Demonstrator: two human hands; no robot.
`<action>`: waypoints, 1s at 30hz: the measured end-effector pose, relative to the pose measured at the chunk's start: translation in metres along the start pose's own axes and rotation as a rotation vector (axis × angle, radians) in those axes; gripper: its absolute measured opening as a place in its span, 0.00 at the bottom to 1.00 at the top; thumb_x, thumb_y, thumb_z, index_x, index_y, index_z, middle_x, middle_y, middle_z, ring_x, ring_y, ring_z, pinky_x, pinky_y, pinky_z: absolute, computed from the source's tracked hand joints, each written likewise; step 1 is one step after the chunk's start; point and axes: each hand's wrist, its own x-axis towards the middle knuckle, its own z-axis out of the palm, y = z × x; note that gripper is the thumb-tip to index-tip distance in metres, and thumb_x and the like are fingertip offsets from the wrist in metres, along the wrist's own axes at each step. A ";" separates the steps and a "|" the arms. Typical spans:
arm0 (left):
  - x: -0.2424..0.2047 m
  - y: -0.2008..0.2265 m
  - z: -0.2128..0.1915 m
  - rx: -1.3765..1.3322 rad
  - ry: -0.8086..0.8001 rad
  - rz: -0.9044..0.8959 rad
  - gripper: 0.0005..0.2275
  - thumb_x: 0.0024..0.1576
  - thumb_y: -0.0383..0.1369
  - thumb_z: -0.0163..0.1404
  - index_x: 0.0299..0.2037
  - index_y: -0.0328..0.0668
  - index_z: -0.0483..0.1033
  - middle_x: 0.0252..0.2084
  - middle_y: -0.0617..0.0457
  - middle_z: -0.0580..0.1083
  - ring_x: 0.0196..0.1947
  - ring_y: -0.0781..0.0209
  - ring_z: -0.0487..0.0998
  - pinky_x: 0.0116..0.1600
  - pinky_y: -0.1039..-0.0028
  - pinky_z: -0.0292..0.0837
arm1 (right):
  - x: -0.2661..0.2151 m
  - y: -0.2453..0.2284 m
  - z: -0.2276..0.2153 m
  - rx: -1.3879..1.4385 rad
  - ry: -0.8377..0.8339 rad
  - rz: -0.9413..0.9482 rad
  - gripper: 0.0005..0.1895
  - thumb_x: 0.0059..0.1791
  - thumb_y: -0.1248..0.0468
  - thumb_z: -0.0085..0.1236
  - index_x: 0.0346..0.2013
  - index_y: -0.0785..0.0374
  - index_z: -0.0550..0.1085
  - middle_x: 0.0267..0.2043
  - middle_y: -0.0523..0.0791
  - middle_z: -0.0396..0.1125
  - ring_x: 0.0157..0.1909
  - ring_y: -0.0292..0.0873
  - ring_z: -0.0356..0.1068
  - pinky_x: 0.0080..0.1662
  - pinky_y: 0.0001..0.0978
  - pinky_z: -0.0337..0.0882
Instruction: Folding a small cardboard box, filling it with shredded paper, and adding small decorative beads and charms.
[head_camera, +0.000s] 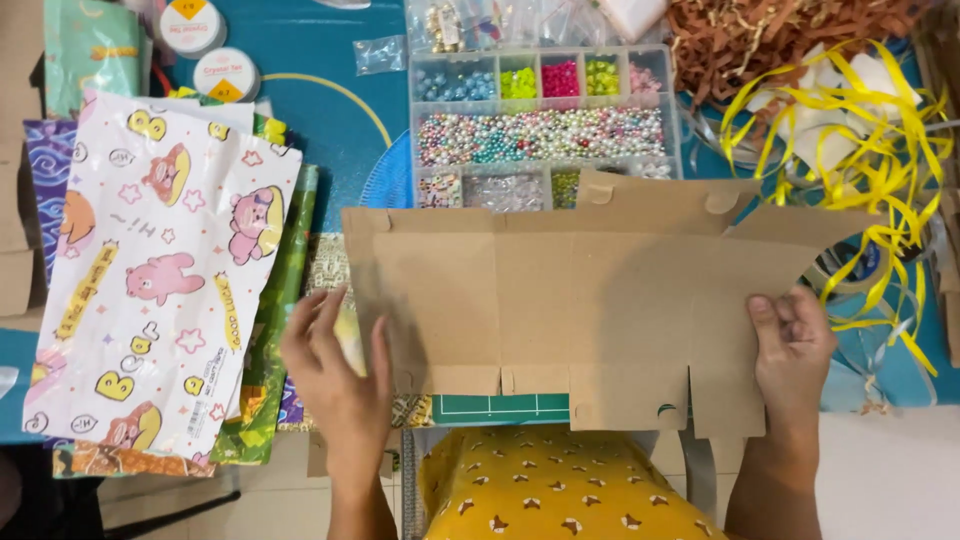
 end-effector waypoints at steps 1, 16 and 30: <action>0.012 0.008 0.002 0.011 0.005 -0.015 0.20 0.63 0.26 0.57 0.62 0.28 0.67 0.60 0.35 0.64 0.61 0.41 0.67 0.64 0.59 0.70 | -0.003 0.025 -0.001 0.002 -0.019 -0.004 0.20 0.61 0.64 0.53 0.31 0.54 0.54 0.28 0.33 0.41 0.33 0.27 0.42 0.36 0.22 0.47; 0.089 0.012 0.078 -0.531 -0.489 0.188 0.03 0.63 0.37 0.51 0.40 0.54 0.77 0.40 0.63 0.78 0.43 0.62 0.74 0.56 0.67 0.51 | -0.010 0.072 -0.006 0.032 0.055 0.101 0.16 0.61 0.64 0.59 0.60 0.61 0.65 0.38 0.37 0.59 0.43 0.27 0.59 0.51 0.19 0.62; 0.006 0.063 0.037 -0.016 -0.686 0.700 0.24 0.66 0.45 0.42 0.63 0.31 0.67 0.68 0.36 0.66 0.70 0.40 0.63 0.73 0.49 0.55 | -0.007 -0.008 0.021 -0.057 0.076 0.081 0.21 0.57 0.65 0.63 0.62 0.70 0.71 0.50 0.50 0.72 0.51 0.36 0.70 0.50 0.25 0.72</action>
